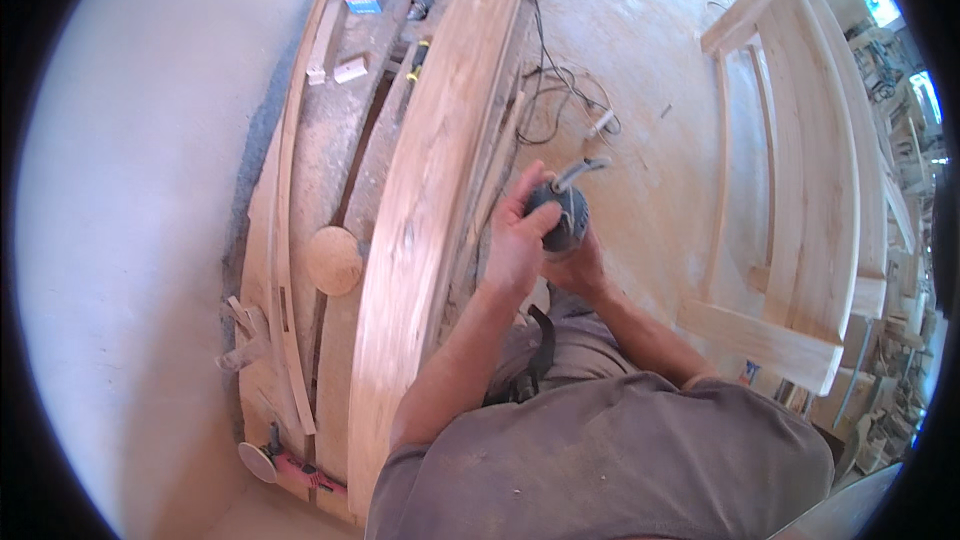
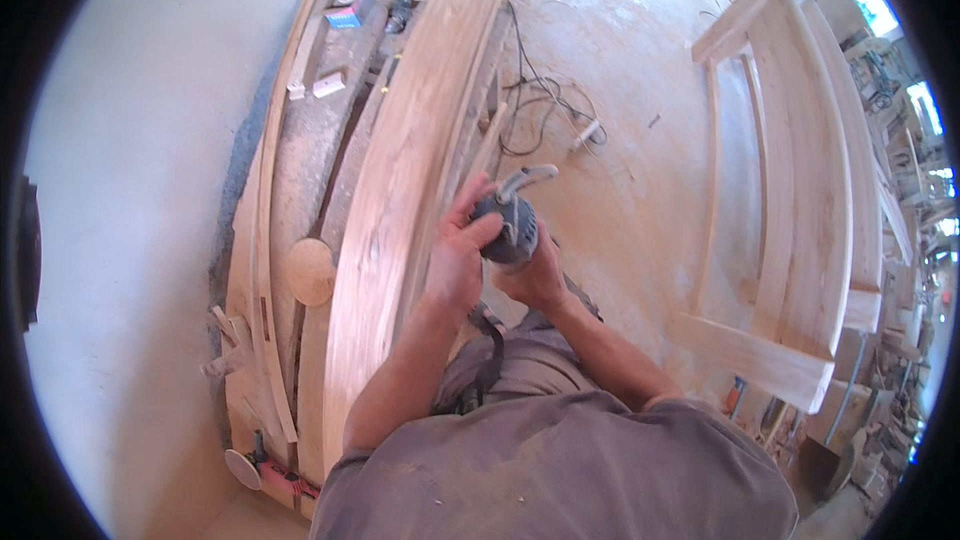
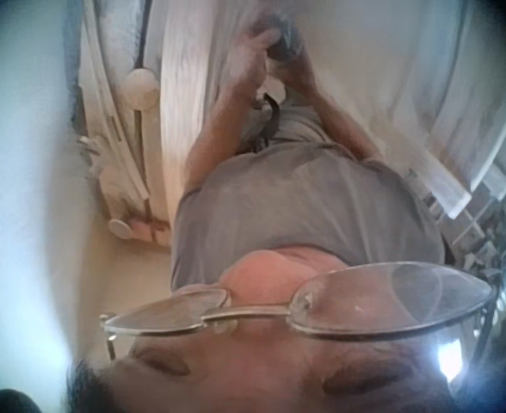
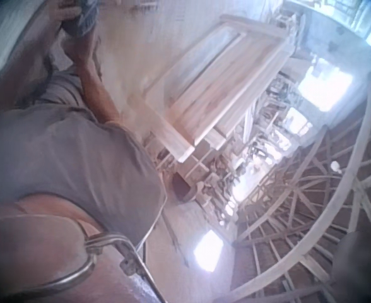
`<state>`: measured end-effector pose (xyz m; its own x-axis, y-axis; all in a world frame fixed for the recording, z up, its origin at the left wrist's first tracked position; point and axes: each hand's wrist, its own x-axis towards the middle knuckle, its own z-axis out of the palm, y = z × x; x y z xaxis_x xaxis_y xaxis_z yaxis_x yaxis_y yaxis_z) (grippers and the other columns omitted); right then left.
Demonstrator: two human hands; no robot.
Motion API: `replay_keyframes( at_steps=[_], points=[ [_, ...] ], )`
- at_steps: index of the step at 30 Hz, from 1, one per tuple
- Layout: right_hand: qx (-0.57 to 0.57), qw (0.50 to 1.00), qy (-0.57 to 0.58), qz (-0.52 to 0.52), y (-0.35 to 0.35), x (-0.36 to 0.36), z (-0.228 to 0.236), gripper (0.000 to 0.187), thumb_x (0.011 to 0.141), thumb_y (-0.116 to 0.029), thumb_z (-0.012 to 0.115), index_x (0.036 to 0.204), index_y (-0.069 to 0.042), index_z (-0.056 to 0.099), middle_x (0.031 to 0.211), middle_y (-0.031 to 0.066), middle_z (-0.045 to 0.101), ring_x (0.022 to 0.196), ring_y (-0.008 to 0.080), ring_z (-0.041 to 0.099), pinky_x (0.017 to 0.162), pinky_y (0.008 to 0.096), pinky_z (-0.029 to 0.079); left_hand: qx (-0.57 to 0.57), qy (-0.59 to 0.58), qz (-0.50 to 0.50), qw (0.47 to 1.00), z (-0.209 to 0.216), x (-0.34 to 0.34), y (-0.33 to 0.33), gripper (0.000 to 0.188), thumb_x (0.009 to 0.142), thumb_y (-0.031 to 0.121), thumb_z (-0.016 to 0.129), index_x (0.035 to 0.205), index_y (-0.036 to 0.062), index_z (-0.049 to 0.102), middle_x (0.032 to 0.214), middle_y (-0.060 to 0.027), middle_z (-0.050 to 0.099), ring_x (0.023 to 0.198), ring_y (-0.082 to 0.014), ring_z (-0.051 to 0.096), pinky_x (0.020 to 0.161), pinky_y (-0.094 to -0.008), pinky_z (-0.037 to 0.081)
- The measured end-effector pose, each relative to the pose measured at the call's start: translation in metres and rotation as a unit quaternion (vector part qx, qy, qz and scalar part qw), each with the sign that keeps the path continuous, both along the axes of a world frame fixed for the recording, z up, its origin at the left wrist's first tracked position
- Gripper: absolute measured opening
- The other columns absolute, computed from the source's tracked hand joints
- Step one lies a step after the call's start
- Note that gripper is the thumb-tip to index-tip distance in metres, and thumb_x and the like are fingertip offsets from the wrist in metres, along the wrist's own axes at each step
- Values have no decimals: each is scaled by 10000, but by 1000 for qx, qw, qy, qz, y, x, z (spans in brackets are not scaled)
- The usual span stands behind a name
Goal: The person uses a router to shape the edges and interior cutouts of a curved wooden board, moving the tool along the wood surface and clearing sawdust.
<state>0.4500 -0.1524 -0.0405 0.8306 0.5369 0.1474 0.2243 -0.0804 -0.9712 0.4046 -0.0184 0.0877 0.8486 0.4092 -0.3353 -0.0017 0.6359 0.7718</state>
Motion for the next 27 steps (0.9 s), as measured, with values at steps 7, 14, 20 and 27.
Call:
replay_keyframes(
  at_steps=[7, 14, 20, 27],
  points=[
    [19, 996, 81, 35, 7, 80, -1, 748, 664, -50, 824, 1345, -44, 514, 1182, 133, 673, 1111, 267, 674, 965, 396, 526, 111, 43, -133, 984, -21, 83, 37, 682, 812, 33, 753, 1462, -39, 560, 1292, -103, 686, 1133, -159, 659, 1011, -311, 522],
    [93, 982, 115, 114, 3, 178, 16, 817, 670, -42, 818, 1413, -37, 479, 1248, 116, 650, 1140, 230, 653, 997, 373, 519, 252, 104, -265, 925, 33, 198, 67, 767, 772, 37, 858, 1458, -85, 536, 1157, -166, 763, 1019, -200, 724, 911, -361, 591],
    [49, 986, 89, 129, -5, 224, 10, 794, 674, -40, 817, 1403, -43, 501, 1227, 72, 662, 1108, 192, 652, 984, 359, 520, 478, 196, -346, 783, 82, 260, 58, 807, 722, 111, 886, 1422, -113, 553, 1039, -196, 785, 962, -184, 735, 892, -320, 578],
    [30, 981, 187, 50, -17, 261, 10, 692, 643, -87, 845, 1283, -46, 582, 1140, 37, 684, 997, 161, 643, 914, 337, 534, 314, 137, -96, 934, 28, 276, 47, 787, 807, 271, 889, 1417, -105, 562, 1083, -165, 783, 1004, -185, 733, 925, -320, 564]
  ],
)
